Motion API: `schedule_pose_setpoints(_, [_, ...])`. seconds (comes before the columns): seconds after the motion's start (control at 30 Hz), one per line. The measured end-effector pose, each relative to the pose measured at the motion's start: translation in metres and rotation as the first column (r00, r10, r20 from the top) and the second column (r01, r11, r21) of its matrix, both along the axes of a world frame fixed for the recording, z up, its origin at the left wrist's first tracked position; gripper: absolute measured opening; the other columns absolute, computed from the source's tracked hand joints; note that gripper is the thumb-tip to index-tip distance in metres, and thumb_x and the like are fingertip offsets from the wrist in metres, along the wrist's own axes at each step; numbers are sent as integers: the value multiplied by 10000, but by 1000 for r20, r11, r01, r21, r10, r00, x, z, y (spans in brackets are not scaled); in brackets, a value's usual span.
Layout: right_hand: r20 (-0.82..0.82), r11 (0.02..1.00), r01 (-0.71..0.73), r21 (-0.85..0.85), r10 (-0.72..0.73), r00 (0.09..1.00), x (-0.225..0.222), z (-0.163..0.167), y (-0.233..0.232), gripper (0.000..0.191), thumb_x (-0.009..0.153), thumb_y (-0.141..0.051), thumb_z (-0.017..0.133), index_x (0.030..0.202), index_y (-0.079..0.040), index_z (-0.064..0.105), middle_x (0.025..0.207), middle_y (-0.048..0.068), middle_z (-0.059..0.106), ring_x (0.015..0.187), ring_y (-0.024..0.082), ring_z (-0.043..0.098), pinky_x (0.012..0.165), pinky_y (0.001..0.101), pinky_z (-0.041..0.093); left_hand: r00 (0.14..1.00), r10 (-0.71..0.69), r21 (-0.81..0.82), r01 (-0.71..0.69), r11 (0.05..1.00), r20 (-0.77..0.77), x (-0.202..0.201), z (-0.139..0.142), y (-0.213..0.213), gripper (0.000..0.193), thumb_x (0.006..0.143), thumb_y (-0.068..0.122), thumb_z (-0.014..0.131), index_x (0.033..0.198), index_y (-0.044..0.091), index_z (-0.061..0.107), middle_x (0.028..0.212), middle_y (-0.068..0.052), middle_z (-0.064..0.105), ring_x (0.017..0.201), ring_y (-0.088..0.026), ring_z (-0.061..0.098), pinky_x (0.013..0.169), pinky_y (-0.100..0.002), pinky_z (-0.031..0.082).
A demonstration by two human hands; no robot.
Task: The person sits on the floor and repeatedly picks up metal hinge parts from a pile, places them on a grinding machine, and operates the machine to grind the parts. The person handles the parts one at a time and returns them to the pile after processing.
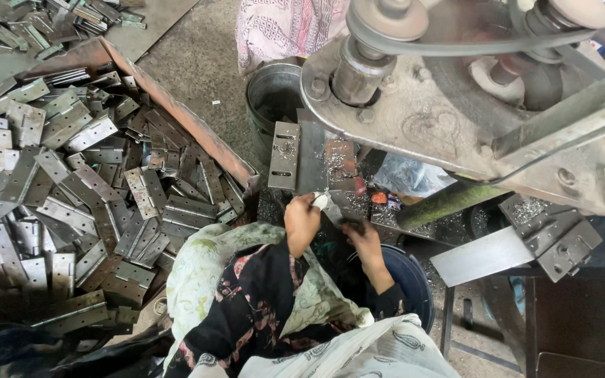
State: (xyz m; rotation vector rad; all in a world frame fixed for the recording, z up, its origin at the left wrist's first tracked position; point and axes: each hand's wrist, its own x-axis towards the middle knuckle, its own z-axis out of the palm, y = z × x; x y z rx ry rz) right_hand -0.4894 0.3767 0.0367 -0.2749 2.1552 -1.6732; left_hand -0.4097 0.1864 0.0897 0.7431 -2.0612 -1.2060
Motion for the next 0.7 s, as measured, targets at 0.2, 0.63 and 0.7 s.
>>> schedule_pose_setpoints(0.2, [-202,954,189,-234,-238,950,-10,34,-6,290,910,-83,775,1183,-20,703,1047,54,742,867,131,671,725,283,546,903,-309,500,425,755,-300,-34,-24,-29,375,898,161,691,1233,-5,729,1105,-88,790,1018,-258,694,894,-394,539])
schedule_pose_setpoints(0.63, [-603,619,130,775,661,448,22,46,-106,571,851,-81,709,1402,-100,562,1254,108,598,1198,341,572,1011,431,494,856,-175,-525,447,724,487,15,-27,-45,582,849,263,681,1371,28,576,1454,-142,514,1389,-382,395,1093,-644,310])
schedule_pose_setpoints(0.7, [-606,652,84,754,639,474,27,50,-96,730,727,-86,738,1423,-83,517,1327,149,574,1221,371,549,1038,453,458,853,-176,-613,482,626,491,11,-33,-38,570,861,259,641,1372,15,580,1445,-166,508,1402,-401,354,1059,-737,240])
